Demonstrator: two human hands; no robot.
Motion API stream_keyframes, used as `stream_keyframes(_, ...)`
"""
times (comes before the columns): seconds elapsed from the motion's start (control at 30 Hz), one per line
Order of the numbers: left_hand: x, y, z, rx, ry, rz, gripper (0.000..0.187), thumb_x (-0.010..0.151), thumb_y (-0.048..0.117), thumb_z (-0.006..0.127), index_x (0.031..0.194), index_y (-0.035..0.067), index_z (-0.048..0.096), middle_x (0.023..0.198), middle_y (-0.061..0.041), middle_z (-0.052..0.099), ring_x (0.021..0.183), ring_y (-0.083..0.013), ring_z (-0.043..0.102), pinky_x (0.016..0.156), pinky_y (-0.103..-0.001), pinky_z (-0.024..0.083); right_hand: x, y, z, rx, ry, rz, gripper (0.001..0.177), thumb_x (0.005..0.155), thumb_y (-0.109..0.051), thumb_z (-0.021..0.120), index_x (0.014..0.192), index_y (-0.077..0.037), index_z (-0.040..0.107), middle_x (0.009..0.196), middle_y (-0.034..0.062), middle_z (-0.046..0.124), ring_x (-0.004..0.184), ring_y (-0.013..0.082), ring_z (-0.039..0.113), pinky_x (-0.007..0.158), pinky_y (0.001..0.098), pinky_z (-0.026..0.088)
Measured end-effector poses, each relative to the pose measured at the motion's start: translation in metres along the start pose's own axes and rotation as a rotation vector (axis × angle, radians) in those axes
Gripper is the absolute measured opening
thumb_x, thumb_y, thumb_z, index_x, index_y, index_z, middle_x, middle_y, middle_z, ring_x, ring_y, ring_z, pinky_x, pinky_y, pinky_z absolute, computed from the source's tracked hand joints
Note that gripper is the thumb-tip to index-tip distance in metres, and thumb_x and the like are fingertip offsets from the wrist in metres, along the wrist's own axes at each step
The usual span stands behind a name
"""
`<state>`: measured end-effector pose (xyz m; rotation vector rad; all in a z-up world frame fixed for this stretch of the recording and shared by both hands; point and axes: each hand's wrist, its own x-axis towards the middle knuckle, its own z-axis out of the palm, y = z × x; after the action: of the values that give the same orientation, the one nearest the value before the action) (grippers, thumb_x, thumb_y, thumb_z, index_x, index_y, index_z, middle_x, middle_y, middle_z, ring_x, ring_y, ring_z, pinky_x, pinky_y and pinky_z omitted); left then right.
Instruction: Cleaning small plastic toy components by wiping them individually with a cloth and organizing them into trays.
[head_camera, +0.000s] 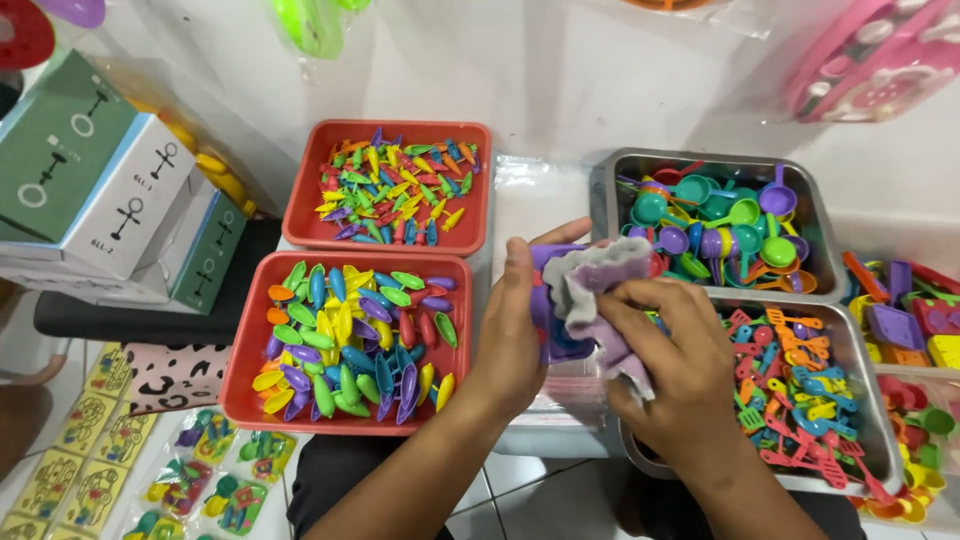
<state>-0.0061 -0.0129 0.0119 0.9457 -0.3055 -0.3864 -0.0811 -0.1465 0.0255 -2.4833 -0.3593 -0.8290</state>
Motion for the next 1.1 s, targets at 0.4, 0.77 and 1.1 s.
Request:
stream_keyframes(0.4,0.000,-0.011,-0.001,-0.026,0.081,0.044,0.069,0.105,0.053,0.023,0.140,0.001,0.052,0.126,-0.016,0.065,0.113,-0.0218,0.064,0.103,-0.035,0.051,-0.004,-0.012,0.008,-0.058,-0.046,-0.074,0.041,0.071,-0.011,0.075,0.110,0.001,0.072,0.117,0.0134,0.063,0.104,0.0323,0.059,0.094,0.0447,0.047)
stream_keyframes(0.77,0.003,-0.002,0.001,-0.305,0.185,0.226,0.062,0.107,0.050,0.028,0.139,0.001,0.046,0.126,-0.021,0.059,0.119,-0.0323,0.065,0.099,-0.039,0.055,-0.006,-0.013,0.010,0.048,-0.070,-0.122,0.041,0.069,-0.012,0.073,0.108,0.002,0.071,0.113,0.0115,0.064,0.103,0.0309,0.060,0.094,0.0431,0.049)
stream_keyframes(1.1,0.004,-0.009,-0.002,-0.468,0.066,0.167,0.062,0.106,0.055,0.034,0.142,0.005,0.044,0.125,-0.018,0.058,0.122,-0.0321,0.063,0.103,-0.044,0.055,-0.010,-0.001,0.004,0.000,-0.023,-0.011,0.059,0.059,-0.013,0.070,0.117,-0.002,0.071,0.117,0.0129,0.064,0.106,0.0333,0.059,0.098,0.0459,0.049)
